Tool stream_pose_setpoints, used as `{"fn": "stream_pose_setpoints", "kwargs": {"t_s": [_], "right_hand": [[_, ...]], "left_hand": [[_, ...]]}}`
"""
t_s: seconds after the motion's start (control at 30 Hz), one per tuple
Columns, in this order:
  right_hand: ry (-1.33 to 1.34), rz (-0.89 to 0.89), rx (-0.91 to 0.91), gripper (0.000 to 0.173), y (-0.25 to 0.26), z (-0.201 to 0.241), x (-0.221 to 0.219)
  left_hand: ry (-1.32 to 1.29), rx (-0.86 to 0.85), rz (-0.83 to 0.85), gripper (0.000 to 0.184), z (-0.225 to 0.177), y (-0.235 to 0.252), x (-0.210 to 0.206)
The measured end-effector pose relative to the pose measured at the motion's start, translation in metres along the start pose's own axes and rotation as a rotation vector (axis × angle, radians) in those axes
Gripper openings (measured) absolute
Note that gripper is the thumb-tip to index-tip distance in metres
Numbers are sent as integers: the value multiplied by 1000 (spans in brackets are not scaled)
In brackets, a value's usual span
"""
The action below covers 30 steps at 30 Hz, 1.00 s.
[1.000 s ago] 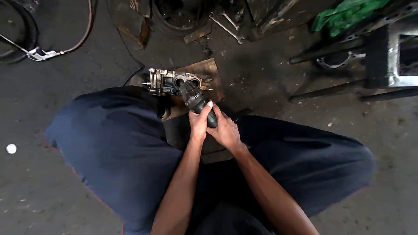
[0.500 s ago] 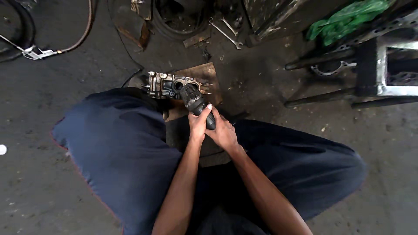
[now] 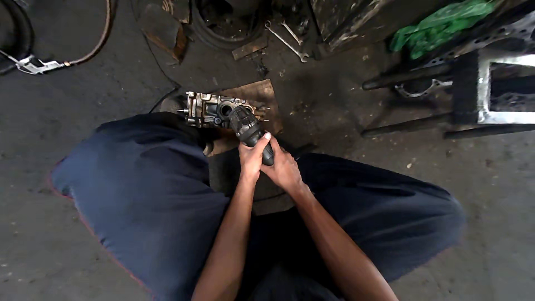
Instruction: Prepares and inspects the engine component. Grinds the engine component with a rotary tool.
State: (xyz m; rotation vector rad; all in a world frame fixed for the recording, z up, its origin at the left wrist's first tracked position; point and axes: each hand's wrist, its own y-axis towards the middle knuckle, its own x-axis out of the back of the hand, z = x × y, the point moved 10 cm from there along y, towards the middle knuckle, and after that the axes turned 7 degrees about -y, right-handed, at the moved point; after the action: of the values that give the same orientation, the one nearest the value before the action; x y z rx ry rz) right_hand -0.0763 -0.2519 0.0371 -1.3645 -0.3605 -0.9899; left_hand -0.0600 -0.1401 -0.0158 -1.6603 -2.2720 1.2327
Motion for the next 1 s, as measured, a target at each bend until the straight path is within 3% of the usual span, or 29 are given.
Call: {"fn": "stream_pose_setpoints", "kwargs": {"t_s": [0.2, 0.73, 1.0], "right_hand": [[134, -48, 47, 89, -5, -6, 9], [636, -82, 175, 91, -23, -10, 31], [647, -96, 174, 89, -37, -10, 33]], "left_hand": [[92, -21, 29, 59, -14, -9, -11], [269, -19, 217, 97, -28, -31, -40], [271, -3, 201, 97, -32, -44, -42]]}}
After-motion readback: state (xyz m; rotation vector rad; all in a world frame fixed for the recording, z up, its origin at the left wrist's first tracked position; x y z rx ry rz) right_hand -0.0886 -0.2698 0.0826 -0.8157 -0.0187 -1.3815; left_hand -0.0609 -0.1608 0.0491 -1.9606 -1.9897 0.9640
